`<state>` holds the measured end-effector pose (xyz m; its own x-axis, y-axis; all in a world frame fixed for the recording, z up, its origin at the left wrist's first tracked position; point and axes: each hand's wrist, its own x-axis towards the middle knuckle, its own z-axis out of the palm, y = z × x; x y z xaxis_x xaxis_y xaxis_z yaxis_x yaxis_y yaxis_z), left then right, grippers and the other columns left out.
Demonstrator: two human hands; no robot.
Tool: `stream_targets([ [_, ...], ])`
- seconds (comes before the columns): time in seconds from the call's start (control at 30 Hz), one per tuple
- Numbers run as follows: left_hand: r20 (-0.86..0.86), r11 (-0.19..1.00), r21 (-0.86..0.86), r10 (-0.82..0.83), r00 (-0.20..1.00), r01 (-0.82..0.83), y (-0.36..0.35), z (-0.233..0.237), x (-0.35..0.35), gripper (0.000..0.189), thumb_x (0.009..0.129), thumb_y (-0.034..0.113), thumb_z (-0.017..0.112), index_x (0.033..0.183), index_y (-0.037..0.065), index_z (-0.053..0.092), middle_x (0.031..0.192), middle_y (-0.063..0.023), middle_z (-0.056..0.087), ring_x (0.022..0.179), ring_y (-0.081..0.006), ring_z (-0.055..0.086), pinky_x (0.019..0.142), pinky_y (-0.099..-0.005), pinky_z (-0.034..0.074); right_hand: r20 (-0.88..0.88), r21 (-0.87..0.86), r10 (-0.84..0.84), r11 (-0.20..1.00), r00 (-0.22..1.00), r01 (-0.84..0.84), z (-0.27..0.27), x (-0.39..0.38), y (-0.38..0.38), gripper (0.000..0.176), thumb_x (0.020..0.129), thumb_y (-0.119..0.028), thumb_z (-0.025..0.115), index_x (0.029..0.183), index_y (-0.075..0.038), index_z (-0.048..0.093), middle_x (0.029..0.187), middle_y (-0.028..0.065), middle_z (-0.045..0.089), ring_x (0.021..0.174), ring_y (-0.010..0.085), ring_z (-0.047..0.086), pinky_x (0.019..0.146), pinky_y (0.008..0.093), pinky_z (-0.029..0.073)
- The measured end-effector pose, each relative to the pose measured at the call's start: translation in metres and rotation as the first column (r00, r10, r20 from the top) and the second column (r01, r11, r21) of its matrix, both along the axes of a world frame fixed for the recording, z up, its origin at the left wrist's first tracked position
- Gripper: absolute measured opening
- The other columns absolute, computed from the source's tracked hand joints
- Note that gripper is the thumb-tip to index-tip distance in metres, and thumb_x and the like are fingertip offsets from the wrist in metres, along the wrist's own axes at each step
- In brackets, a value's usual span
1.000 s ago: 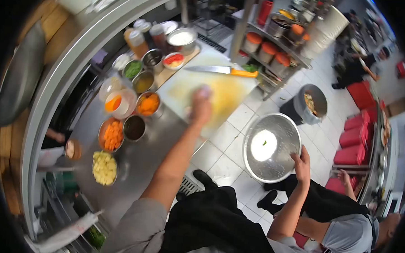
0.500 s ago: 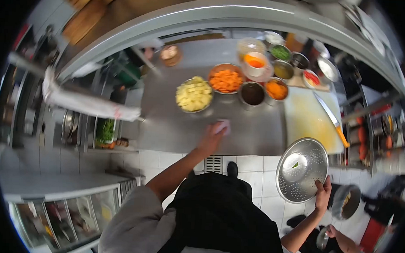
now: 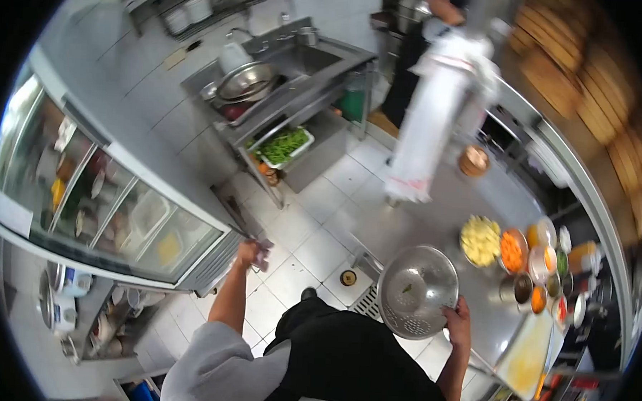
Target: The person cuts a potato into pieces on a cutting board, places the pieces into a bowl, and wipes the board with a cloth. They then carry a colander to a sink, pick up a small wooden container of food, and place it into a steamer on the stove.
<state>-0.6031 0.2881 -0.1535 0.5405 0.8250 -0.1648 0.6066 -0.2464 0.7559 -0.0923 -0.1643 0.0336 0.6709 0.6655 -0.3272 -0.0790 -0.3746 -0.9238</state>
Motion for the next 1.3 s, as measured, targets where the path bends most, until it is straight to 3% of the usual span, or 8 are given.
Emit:
stream_targets([
  [0.03, -0.142, 0.873, 0.366, -0.289, 0.947, 0.322, -0.022, 0.020, -0.008, 0.037, 0.093, 0.035, 0.064, 0.104, 0.001, 0.073, 0.089, -0.0175, 0.073, 0.080, -0.0255, 0.072, 0.076, -0.0365, 0.058, -0.079, 0.024, 0.019, 1.000, 0.997, -0.017, -0.002, -0.012, 0.039, 0.031, 0.086, -0.002, 0.061, 0.117, -0.003, 0.059, 0.098, 0.0050, 0.067, 0.086, 0.0140, 0.061, 0.076, 0.0291, 0.049],
  [0.1, 0.378, 0.946, -0.294, 0.244, 0.893, -0.134, -0.063, 0.020, -0.009, 0.049, 0.102, 0.041, 0.055, 0.109, -0.005, 0.069, 0.089, -0.0139, 0.073, 0.083, -0.0234, 0.072, 0.074, -0.0346, 0.058, -0.160, 0.035, 0.050, 0.998, 0.986, -0.045, -0.007, -0.035, 0.108, 0.033, 0.086, -0.004, 0.061, 0.119, -0.003, 0.058, 0.098, 0.0059, 0.067, 0.085, 0.0144, 0.062, 0.073, 0.0292, 0.050],
  [0.17, 0.305, 0.693, -0.701, 0.502, 0.809, -0.166, -0.085, 0.057, -0.005, 0.060, 0.105, 0.051, 0.048, 0.106, -0.006, 0.069, 0.090, -0.0141, 0.073, 0.083, -0.0238, 0.073, 0.074, -0.0338, 0.059, -0.162, 0.039, 0.123, 0.992, 0.979, -0.118, -0.007, -0.051, 0.173, 0.036, 0.087, -0.007, 0.063, 0.122, -0.003, 0.057, 0.097, 0.0067, 0.066, 0.083, 0.0149, 0.063, 0.067, 0.0299, 0.052],
  [0.43, 0.320, 0.313, -0.935, 0.547, 0.773, 0.166, -0.035, 0.032, -0.004, 0.049, 0.110, 0.035, 0.041, 0.111, -0.009, 0.061, 0.095, -0.0207, 0.072, 0.073, -0.0273, 0.071, 0.067, -0.0341, 0.061, -0.193, 0.121, 0.189, 0.978, 0.963, -0.168, 0.019, -0.067, 0.394, 0.055, 0.086, -0.014, 0.066, 0.136, -0.002, 0.046, 0.098, 0.0110, 0.061, 0.061, 0.0177, 0.057, 0.056, 0.0346, 0.056],
  [0.7, 0.291, 0.602, -0.789, 0.185, 0.939, 0.127, 0.076, 0.075, 0.087, 0.046, 0.108, 0.032, 0.046, 0.108, -0.007, 0.069, 0.102, -0.0151, 0.075, 0.086, -0.0224, 0.072, 0.083, -0.0335, 0.058, -0.314, 0.408, 0.379, 0.882, 0.871, -0.236, 0.067, -0.103, 0.655, 0.061, 0.089, -0.013, 0.065, 0.136, 0.006, 0.031, 0.111, 0.0239, 0.061, 0.079, 0.0327, 0.072, 0.064, 0.0431, 0.065],
  [0.97, 0.075, 0.724, -0.661, 0.326, 0.943, -0.198, 0.174, 0.165, 0.098, 0.047, 0.105, 0.042, 0.054, 0.111, -0.002, 0.070, 0.097, -0.0062, 0.072, 0.081, -0.0120, 0.064, 0.075, -0.0281, 0.053, -0.378, 0.395, 0.464, 0.863, 0.801, -0.314, 0.080, -0.137, 0.837, 0.053, 0.090, -0.009, 0.063, 0.132, 0.004, 0.033, 0.111, 0.0227, 0.062, 0.081, 0.0316, 0.072, 0.061, 0.0401, 0.065],
  [1.1, 0.123, 0.607, -0.754, 0.504, 0.855, -0.250, 0.205, 0.175, 0.087, 0.044, 0.105, 0.039, 0.055, 0.113, -0.001, 0.070, 0.095, -0.0041, 0.070, 0.084, -0.0106, 0.062, 0.078, -0.0266, 0.051, -0.246, 0.461, 0.486, 0.820, 0.839, -0.339, 0.113, -0.106, 0.868, 0.066, 0.089, -0.012, 0.064, 0.142, 0.009, 0.029, 0.116, 0.0218, 0.063, 0.087, 0.0284, 0.071, 0.062, 0.0380, 0.063],
  [1.3, 0.200, 0.642, -0.758, 0.404, 0.893, -0.121, 0.271, 0.179, 0.107, 0.037, 0.105, 0.032, 0.055, 0.117, 0.000, 0.069, 0.100, -0.0024, 0.071, 0.086, -0.0087, 0.062, 0.080, -0.0253, 0.051, 0.689, 0.542, -0.135, 0.748, 0.712, -0.383, 0.253, 0.013, 0.929, 0.029, 0.082, -0.003, 0.063, 0.111, 0.002, 0.062, 0.093, 0.0143, 0.066, 0.081, 0.0231, 0.064, 0.070, 0.0373, 0.050],
])
